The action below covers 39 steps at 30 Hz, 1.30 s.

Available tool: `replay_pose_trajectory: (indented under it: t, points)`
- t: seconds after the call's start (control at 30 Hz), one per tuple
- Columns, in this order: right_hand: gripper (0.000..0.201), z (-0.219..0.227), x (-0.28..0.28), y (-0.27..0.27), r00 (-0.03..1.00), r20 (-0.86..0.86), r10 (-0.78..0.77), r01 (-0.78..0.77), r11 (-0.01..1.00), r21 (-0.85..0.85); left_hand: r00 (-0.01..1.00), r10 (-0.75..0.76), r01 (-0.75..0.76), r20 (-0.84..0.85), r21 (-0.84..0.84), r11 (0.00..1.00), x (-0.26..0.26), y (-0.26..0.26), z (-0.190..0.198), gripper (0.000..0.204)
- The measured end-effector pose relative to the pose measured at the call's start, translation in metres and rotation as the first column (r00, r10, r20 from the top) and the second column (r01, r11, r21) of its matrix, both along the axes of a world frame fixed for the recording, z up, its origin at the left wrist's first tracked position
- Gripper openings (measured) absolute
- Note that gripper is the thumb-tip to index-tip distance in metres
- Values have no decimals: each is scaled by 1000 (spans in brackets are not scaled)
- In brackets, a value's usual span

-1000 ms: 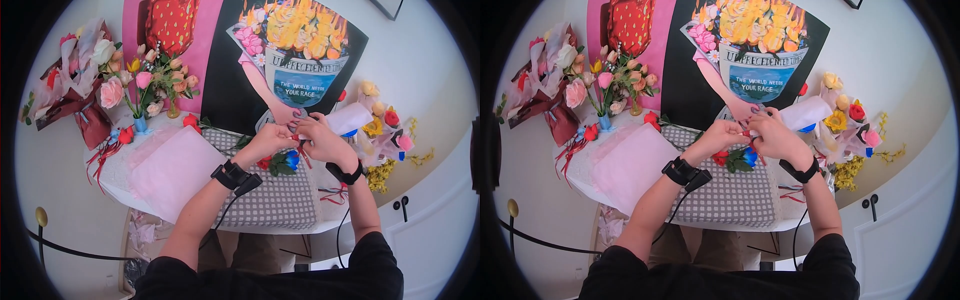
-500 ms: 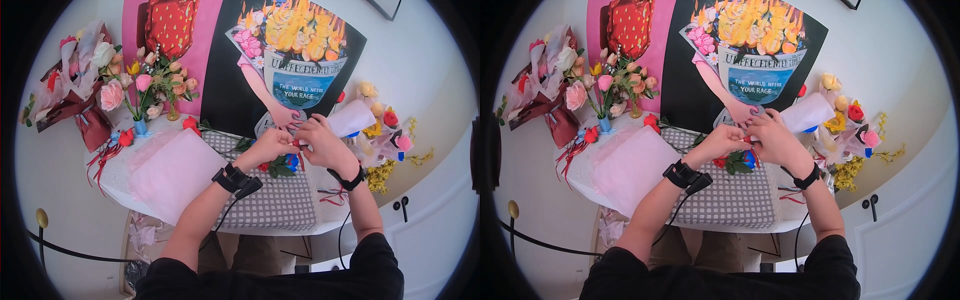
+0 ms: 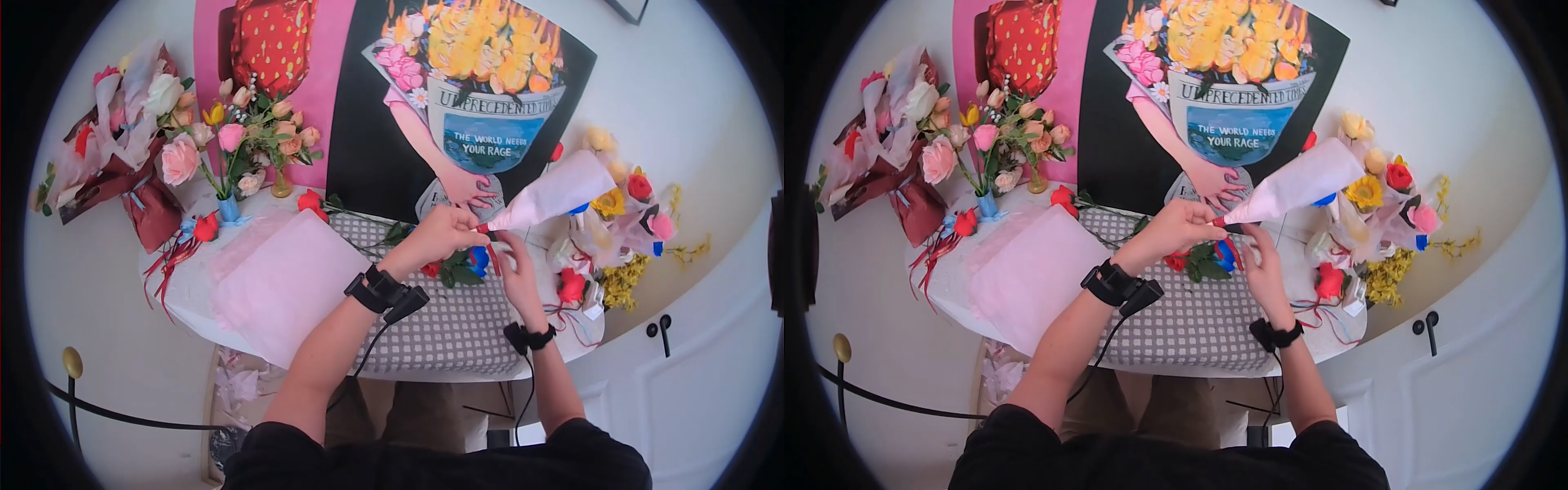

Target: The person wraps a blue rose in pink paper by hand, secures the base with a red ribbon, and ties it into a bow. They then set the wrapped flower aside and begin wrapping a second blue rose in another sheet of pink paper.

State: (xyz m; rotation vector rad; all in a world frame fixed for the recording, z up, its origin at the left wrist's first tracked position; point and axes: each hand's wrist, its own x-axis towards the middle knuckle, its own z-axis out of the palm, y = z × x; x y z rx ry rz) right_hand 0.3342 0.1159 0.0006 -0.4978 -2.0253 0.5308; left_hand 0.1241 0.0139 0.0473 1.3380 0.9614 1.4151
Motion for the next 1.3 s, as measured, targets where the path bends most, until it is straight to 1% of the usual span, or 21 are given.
replay_pose_trajectory:
  t: [0.03, 0.07, 0.1, 0.13, 0.27, 0.33, 0.37, 0.43, 0.57, 0.63, 0.67, 0.73, 0.77, 0.8, 0.83, 0.87, 0.93, 1.07, 1.13, 1.27, 1.3]
  points:
    - [28, 3, -2, 4, 1000, -6, -11, 11, 1000, -5, 1000, 2, -2, -7, -18, 1000, 0, 0, 1, 18]
    - [33, 9, -4, 5, 984, 85, 157, -135, 966, -222, 1000, -9, 9, -13, -24, 1000, 1, 1, 0, 18]
    - [39, 14, -5, 5, 932, 132, 339, -252, 863, -438, 1000, -19, 19, -5, -20, 1000, 2, 2, -1, 17]
    - [32, 19, -9, 1, 920, 52, 389, -300, 782, -546, 1000, -24, 24, 3, -15, 1000, 2, 3, -1, 17]
    - [27, 28, -15, -2, 892, 75, 445, -332, 760, -559, 998, -36, 37, 47, -25, 999, -3, -1, 4, 17]
    - [19, 24, -12, -8, 941, 118, 316, -198, 800, -566, 1000, -5, 6, 28, -41, 999, -4, 0, 2, 17]
    - [19, 24, -13, -9, 942, 115, 314, -197, 799, -568, 1000, -7, 8, 26, -44, 999, -4, 2, 2, 17]
    - [14, 22, -13, -15, 965, 94, 244, -201, 924, -325, 999, 29, -27, 44, -47, 999, -2, 4, -2, 15]
    - [12, 34, -6, -26, 986, 13, 168, -149, 902, -406, 997, 49, -46, 59, -46, 998, -5, 2, 0, 15]
    - [12, 32, 3, -18, 984, -29, 174, -164, 846, -507, 994, 62, -57, 85, -56, 997, -6, 3, 2, 15]
    - [12, 36, 5, -21, 985, -29, 170, -161, 846, -508, 995, 58, -53, 85, -57, 997, -6, 4, 1, 15]
    - [11, 45, 7, -29, 984, -65, 165, -171, 778, -605, 996, 67, -66, 55, -28, 997, -6, 6, -1, 16]
    - [11, 44, 6, -29, 984, -67, 164, -171, 778, -604, 996, 66, -64, 53, -28, 998, -5, 5, 0, 16]
    - [11, 41, 4, -29, 986, 1, 169, -151, 889, -432, 997, 60, -59, 51, -30, 998, -3, 4, 1, 16]
    - [11, 40, 4, -29, 985, 70, 158, -137, 961, -240, 997, 55, -53, 49, -33, 998, -2, 3, 1, 16]
    - [11, 39, 4, -29, 985, 67, 158, -137, 961, -239, 997, 54, -53, 47, -32, 998, -2, 5, -1, 16]
    - [13, 37, 5, -30, 964, 214, 155, -150, 988, -42, 997, 81, -81, -12, 3, 997, -4, 11, -8, 19]
    - [12, 42, 5, -33, 955, 268, 125, -131, 991, 4, 991, 126, -124, -42, 51, 991, -1, 13, -12, 19]
    - [10, 49, 6, -33, 928, 357, 105, -148, 984, 95, 982, 174, -169, -68, 79, 982, -1, 16, -15, 18]
    - [8, 49, 6, -33, 926, 361, 111, -174, 973, 148, 978, 191, -180, -80, 127, 975, -2, 21, -21, 19]
    - [8, 51, 7, -34, 921, 380, 89, -160, 974, 160, 962, 239, -218, -135, 156, 964, -3, 22, -23, 21]
